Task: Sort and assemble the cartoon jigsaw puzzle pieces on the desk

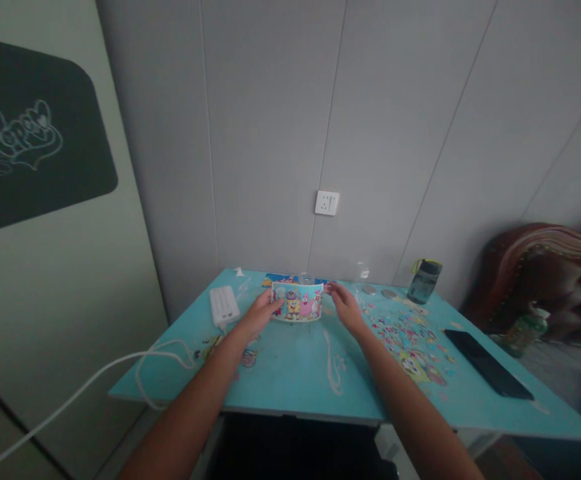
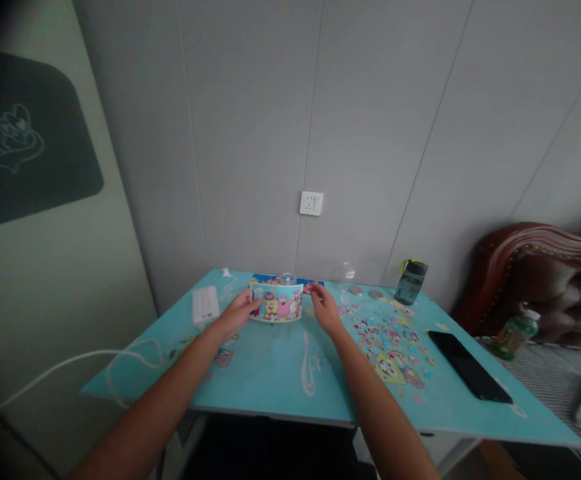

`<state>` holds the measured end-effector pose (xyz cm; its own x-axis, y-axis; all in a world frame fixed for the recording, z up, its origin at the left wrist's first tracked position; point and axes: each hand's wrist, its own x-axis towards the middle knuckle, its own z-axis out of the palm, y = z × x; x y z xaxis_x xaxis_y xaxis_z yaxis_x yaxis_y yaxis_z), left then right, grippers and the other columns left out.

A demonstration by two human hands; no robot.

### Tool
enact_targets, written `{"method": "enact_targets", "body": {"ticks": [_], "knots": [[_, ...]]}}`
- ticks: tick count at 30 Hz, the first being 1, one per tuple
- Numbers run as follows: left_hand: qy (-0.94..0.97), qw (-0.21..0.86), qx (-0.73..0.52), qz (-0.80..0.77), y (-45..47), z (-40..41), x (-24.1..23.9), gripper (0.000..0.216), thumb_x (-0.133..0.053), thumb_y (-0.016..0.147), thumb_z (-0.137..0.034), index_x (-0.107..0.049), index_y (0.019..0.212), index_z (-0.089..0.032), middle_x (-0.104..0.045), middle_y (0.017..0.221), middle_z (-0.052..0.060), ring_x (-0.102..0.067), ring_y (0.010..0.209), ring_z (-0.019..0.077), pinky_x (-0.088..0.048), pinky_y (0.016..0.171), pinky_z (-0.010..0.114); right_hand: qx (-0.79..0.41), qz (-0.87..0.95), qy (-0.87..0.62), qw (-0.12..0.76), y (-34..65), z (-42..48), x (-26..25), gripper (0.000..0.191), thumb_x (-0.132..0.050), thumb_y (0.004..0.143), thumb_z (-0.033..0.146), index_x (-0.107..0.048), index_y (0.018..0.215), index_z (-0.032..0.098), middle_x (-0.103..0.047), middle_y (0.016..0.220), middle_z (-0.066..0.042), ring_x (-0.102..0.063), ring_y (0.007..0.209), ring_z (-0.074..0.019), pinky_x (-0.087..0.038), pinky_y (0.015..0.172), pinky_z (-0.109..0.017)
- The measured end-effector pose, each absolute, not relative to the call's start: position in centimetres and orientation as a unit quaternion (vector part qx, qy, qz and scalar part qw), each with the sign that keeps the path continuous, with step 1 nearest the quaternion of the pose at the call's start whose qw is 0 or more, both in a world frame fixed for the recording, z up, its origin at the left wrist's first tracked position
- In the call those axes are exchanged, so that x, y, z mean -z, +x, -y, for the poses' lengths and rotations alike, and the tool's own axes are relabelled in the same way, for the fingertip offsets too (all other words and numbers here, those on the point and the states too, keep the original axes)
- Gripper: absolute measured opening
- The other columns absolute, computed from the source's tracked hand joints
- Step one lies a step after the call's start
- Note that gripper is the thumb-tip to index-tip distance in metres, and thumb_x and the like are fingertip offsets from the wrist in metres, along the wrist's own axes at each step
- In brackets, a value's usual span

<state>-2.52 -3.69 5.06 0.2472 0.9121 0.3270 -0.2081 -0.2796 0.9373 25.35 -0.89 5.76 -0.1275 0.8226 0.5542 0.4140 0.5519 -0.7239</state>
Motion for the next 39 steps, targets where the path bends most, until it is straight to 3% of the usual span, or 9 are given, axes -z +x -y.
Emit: {"method": "enact_targets", "body": {"ticks": [2, 6, 13, 20, 24, 33, 39], "knots": [[0.599, 0.525, -0.533, -0.286, -1.7, 3.3, -4.5, 0.037, -0.062, 0.096, -0.037, -0.058, 0.126, -0.017, -0.061, 0.125, 0.01, -0.064, 0.106, 0.0227, -0.056, 0.089, 0.044, -0.245, 0.721, -0.417, 0.497, 25.6, 2.1, -4.7, 0.049, -0.036, 0.1, 0.051, -0.057, 0.134, 0.023, -0.069, 0.119, -0.011, -0.067, 0.106, -0.0244, -0.055, 0.086, -0.042], [0.603, 0.527, -0.524, -0.289, -0.8, 2.2, -3.4, 0.038, -0.062, 0.095, -0.037, -0.058, 0.127, -0.017, -0.061, 0.126, 0.01, -0.063, 0.108, 0.0233, -0.055, 0.09, 0.045, -0.285, 0.714, -0.405, 0.495, 25.2, 2.9, -3.4, 0.051, -0.054, 0.091, 0.058, -0.06, 0.128, 0.023, -0.072, 0.105, -0.007, -0.069, 0.093, -0.022, -0.055, 0.082, -0.037], [0.597, 0.502, -0.525, -0.34, -0.7, 0.0, -2.4, 0.037, -0.062, 0.096, -0.037, -0.058, 0.126, -0.017, -0.061, 0.126, 0.01, -0.063, 0.107, 0.023, -0.056, 0.09, 0.045, -0.248, 0.68, -0.438, 0.533, 25.7, 1.1, -3.1, 0.042, -0.069, 0.077, 0.059, -0.067, 0.086, 0.018, -0.06, 0.072, -0.001, -0.055, 0.069, -0.017, -0.048, 0.067, -0.029], [0.585, 0.443, -0.538, -0.416, -0.3, -0.5, -2.0, 0.038, -0.062, 0.096, -0.037, -0.057, 0.127, -0.017, -0.061, 0.125, 0.01, -0.064, 0.106, 0.0227, -0.056, 0.089, 0.044, -0.243, 0.653, -0.459, 0.551, 25.3, -0.3, -2.3, 0.067, -0.068, 0.076, 0.06, -0.063, 0.125, 0.015, -0.068, 0.089, -0.006, -0.063, 0.08, -0.0199, -0.052, 0.082, -0.037], [0.585, 0.411, -0.542, -0.441, -0.3, -0.2, -2.0, 0.038, -0.062, 0.096, -0.037, -0.057, 0.127, -0.017, -0.061, 0.125, 0.01, -0.064, 0.105, 0.0224, -0.056, 0.088, 0.044, -0.242, 0.655, -0.458, 0.55, 25.4, -0.5, -1.8, 0.071, -0.067, 0.079, 0.059, -0.057, 0.135, 0.017, -0.069, 0.103, -0.01, -0.065, 0.087, -0.0207, -0.054, 0.084, -0.039], [0.611, 0.211, -0.571, -0.506, -0.5, 2.2, -3.9, 0.04, -0.062, 0.096, -0.038, -0.056, 0.13, -0.018, -0.058, 0.13, 0.011, -0.061, 0.111, 0.0247, -0.054, 0.093, 0.047, -0.172, 0.675, -0.488, 0.526, 26.5, 1.2, -2.0, 0.055, -0.049, 0.092, 0.045, -0.051, 0.14, 0.017, -0.071, 0.102, -0.01, -0.067, 0.092, -0.0218, -0.055, 0.079, -0.036], [0.759, 0.099, -0.464, -0.447, 1.2, 10.1, -3.0, 0.032, -0.063, 0.092, -0.029, -0.062, 0.123, -0.022, -0.061, 0.126, 0.009, -0.055, 0.121, 0.0274, -0.04, 0.109, 0.053, -0.081, 0.691, -0.546, 0.466, 27.6, 3.8, -2.6, 0.046, -0.043, 0.094, 0.034, -0.058, 0.133, 0.015, -0.069, 0.115, -0.014, -0.065, 0.105, -0.0249, -0.048, 0.099, -0.043]]}}
